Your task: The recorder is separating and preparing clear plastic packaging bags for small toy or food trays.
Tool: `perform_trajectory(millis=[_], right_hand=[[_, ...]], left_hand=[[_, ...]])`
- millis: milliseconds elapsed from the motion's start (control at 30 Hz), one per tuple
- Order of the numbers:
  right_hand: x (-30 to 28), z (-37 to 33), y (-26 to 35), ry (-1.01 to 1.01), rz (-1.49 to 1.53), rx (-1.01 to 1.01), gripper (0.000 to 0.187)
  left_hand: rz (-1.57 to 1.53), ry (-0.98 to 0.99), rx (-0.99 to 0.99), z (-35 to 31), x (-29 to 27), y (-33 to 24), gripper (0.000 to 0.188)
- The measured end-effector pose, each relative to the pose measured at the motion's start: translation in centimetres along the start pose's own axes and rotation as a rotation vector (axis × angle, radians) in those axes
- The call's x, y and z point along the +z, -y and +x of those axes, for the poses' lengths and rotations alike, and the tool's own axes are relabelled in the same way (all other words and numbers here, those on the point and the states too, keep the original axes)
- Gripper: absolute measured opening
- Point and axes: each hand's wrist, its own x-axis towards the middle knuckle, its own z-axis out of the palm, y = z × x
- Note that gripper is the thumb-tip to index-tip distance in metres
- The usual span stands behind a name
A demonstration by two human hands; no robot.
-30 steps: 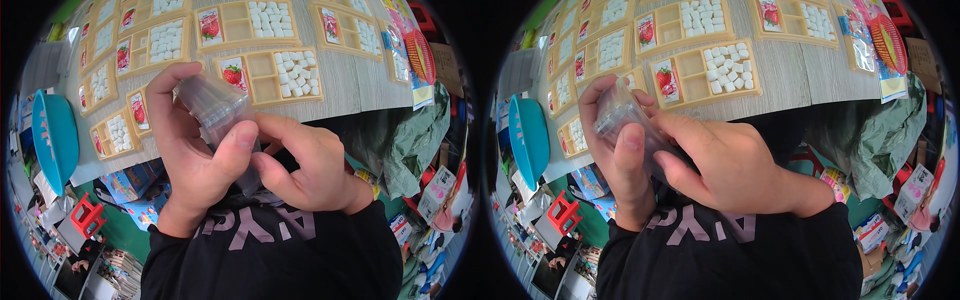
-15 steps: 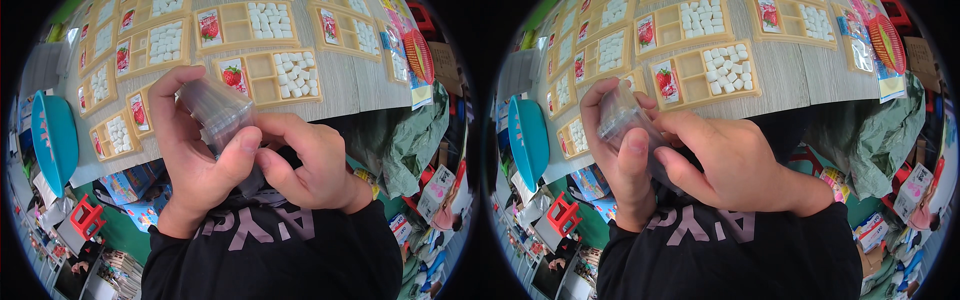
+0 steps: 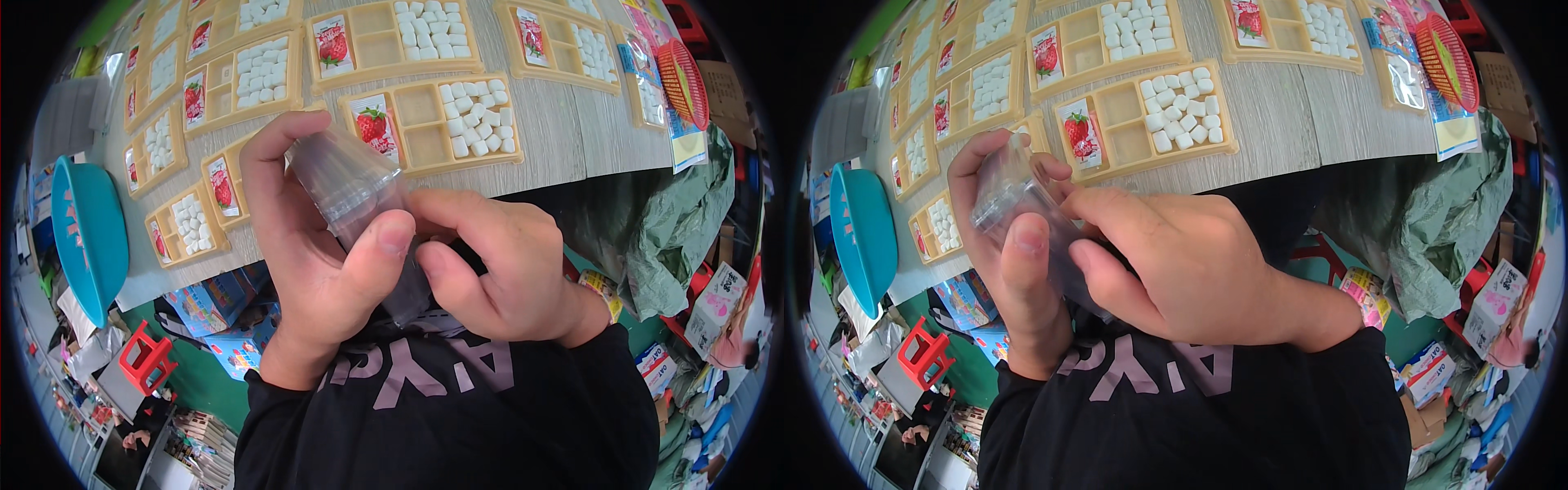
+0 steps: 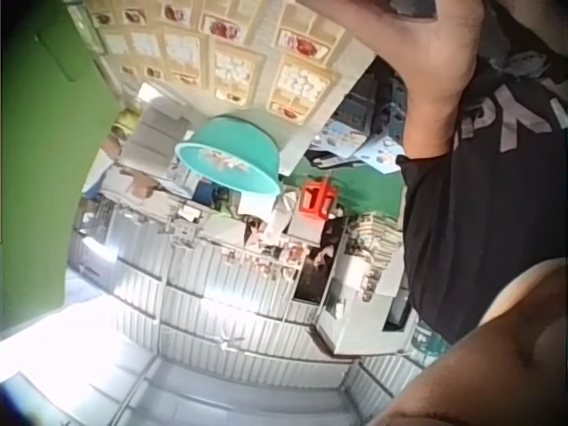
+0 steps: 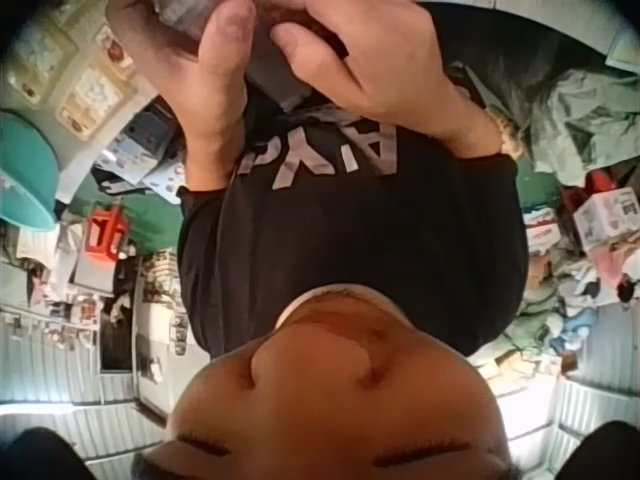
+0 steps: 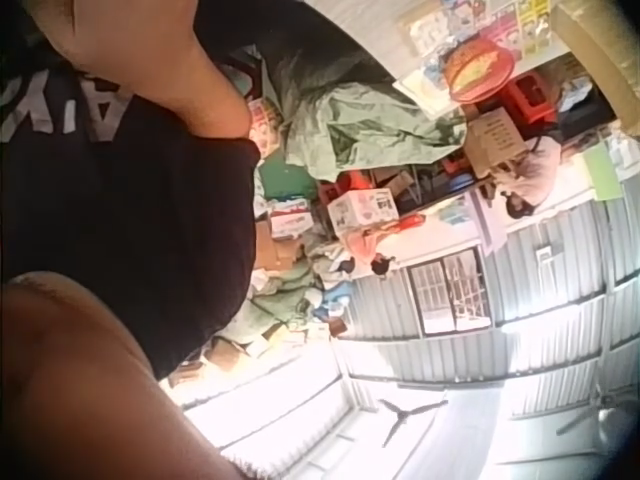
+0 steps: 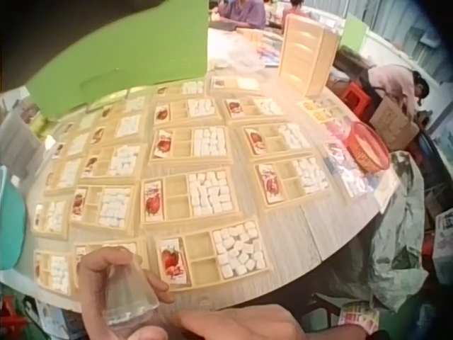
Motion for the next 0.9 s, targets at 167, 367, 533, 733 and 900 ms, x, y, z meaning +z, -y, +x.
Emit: perform_trajectory(millis=[167, 367, 533, 733, 900], right_hand=[[0.3, 0.0, -0.2, -0.033, 0.024, -0.004, 0.026], [0.2, 0.0, 0.3, -0.031, -0.026, 0.018, 0.027], [0.0, 0.0, 0.5, -0.042, -0.071, 0.037, 0.028], [-0.1, -0.2, 0.4, -0.028, -0.113, -0.009, 0.019], [-0.5, -0.3, 0.3, 0.011, -0.045, 0.006, 0.017]], left_hand=[[-0.010, 0.000, -0.012, 0.0, 0.1, 0.0, 0.074], [0.090, -0.086, -0.007, -0.2, 0.8, 0.2, 0.078], [0.198, -0.146, 0.002, -0.3, 1.2, 0.0, 0.084], [0.336, -0.131, 0.103, -0.7, 0.2, 0.5, 0.083], [0.398, -0.131, 0.162, -1.0, 0.1, 0.5, 0.082]])
